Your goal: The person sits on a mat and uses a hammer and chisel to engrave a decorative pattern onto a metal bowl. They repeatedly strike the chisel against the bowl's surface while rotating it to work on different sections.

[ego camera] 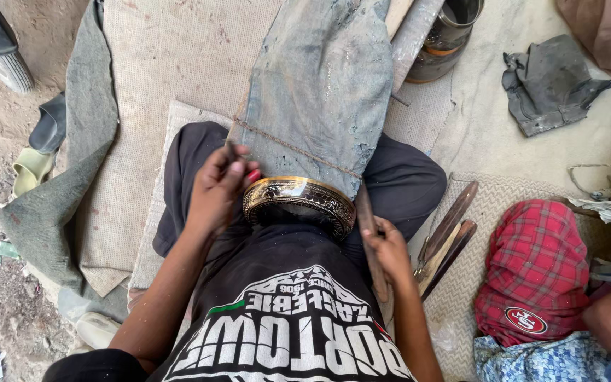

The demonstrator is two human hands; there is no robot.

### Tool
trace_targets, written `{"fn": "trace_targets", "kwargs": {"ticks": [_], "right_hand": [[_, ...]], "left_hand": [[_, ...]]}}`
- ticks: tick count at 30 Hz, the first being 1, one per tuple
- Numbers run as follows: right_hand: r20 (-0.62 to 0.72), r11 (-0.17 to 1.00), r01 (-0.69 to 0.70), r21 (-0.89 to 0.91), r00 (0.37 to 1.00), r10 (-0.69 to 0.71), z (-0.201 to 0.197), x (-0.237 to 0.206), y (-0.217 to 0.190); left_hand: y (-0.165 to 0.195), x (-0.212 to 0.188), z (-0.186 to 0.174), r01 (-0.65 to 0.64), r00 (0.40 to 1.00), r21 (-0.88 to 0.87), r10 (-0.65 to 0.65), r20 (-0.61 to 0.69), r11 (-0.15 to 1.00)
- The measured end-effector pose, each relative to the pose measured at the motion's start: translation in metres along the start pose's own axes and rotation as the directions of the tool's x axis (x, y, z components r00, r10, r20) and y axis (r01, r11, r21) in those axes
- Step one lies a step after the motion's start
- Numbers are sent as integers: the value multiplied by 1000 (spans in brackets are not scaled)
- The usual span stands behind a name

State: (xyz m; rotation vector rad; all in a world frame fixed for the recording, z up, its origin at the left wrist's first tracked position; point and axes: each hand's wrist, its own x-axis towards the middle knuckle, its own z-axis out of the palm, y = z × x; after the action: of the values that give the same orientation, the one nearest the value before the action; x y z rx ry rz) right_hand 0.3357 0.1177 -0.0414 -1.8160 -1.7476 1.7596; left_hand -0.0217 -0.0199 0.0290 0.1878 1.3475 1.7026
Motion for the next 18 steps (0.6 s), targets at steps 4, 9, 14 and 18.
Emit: {"fn": "trace_targets", "kwargs": {"ticks": [4,9,14,18], "right_hand": [[81,809,-35,587,997,-16,-34,-8,-5],[32,509,36,860,992,-124,-53,-27,-41],[3,458,77,886,985,-172,-30,-31,-57],[22,484,72,872,982,-186,0,-30,-45]], "left_hand": [[0,6,35,-97,981,235,53,189,967],[-4,18,66,5,956,257,-80,282,967],[-16,24,85,78,923,164,-134,361,983],[-24,25,90,32,909,258,-135,393,966]]}}
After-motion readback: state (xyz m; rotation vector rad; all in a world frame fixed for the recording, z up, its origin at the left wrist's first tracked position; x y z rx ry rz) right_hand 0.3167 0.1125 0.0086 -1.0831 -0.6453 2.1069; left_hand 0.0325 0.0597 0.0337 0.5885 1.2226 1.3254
